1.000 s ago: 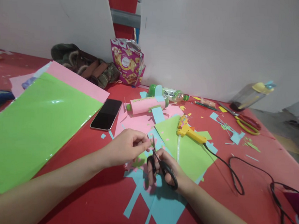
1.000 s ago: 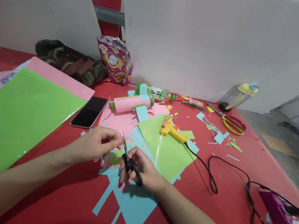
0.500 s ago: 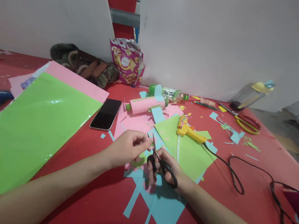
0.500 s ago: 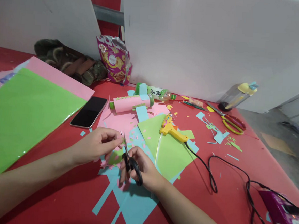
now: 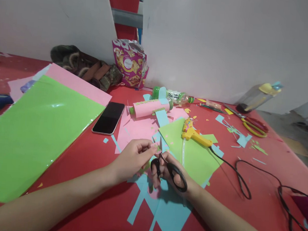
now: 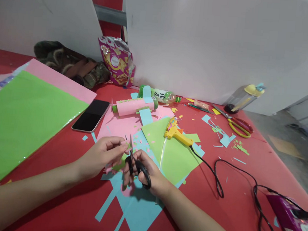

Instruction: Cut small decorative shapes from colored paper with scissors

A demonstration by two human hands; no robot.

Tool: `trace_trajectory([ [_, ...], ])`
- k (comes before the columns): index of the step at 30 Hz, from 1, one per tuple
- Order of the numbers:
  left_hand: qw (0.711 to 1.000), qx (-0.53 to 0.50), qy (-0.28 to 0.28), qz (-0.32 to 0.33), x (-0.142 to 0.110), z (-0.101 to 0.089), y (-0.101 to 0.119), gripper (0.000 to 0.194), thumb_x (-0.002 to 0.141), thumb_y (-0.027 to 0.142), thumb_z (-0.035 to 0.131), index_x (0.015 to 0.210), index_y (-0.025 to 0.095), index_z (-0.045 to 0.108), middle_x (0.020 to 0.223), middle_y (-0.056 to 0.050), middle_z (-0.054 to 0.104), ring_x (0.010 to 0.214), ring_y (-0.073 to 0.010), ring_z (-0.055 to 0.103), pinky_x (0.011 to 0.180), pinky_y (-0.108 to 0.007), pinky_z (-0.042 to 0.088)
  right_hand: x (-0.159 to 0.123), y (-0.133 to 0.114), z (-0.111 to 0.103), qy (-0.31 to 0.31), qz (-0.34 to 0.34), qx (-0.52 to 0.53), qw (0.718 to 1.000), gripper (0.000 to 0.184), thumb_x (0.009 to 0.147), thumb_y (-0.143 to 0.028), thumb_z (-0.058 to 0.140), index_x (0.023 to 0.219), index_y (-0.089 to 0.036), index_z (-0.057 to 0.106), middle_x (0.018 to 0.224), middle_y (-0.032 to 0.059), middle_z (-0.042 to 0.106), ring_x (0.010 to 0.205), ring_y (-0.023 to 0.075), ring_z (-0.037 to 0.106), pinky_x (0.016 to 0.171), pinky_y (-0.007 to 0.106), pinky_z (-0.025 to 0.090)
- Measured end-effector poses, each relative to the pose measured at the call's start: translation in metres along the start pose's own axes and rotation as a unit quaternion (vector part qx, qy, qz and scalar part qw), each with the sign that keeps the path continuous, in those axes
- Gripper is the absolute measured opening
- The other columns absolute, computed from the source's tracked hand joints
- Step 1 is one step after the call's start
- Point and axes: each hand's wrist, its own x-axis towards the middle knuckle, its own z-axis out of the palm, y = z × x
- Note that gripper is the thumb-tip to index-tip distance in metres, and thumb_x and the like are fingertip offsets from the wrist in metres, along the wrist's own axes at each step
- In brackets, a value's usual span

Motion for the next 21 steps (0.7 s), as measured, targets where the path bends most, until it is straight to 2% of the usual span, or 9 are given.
trace_trajectory([
  [6, 1.000, -0.020, 0.015, 0.009, -0.0007, 0.0032, -0.0032, 0.030, 0.078, 0.037, 0.042, 0.057, 0.015, 0.039, 0.035, 0.009, 0.033, 0.027, -0.0024, 0.030, 0.029, -0.015, 0.025, 0.0001, 0.0025, -0.0016, 0.003, 0.001, 0.018, 1.000, 0.050, 0.057, -0.057, 0.061, 0.080, -0.020, 0.037, 0.071, 0.0002, 0.052, 0.053, 0.0111, 0.052, 0.050, 0.025, 0.037],
  [14, 0.997, 0.047, 0.043, 0.040, -0.0022, 0.0039, -0.0007, 0.030, 0.078, 0.035, 0.041, 0.055, 0.015, 0.037, 0.041, 0.008, 0.034, 0.033, -0.0035, 0.034, 0.034, -0.016, 0.029, 0.0005, 0.0002, 0.0007, 0.002, 0.009, 0.026, 1.000, 0.050, 0.057, -0.057, 0.061, 0.079, -0.019, 0.036, 0.072, -0.0003, 0.052, 0.050, 0.0100, 0.052, 0.047, 0.024, 0.037],
  [21, 0.997, 0.075, 0.008, 0.030, -0.0010, -0.0024, -0.0011, 0.028, 0.077, 0.036, 0.041, 0.058, 0.015, 0.042, 0.042, 0.008, 0.034, 0.035, -0.0049, 0.035, 0.035, -0.016, 0.030, 0.0001, 0.0024, -0.0019, -0.005, 0.004, 0.019, 1.000, 0.050, 0.058, -0.058, 0.060, 0.079, -0.019, 0.038, 0.068, -0.0025, 0.049, 0.049, 0.0102, 0.052, 0.048, 0.024, 0.036],
])
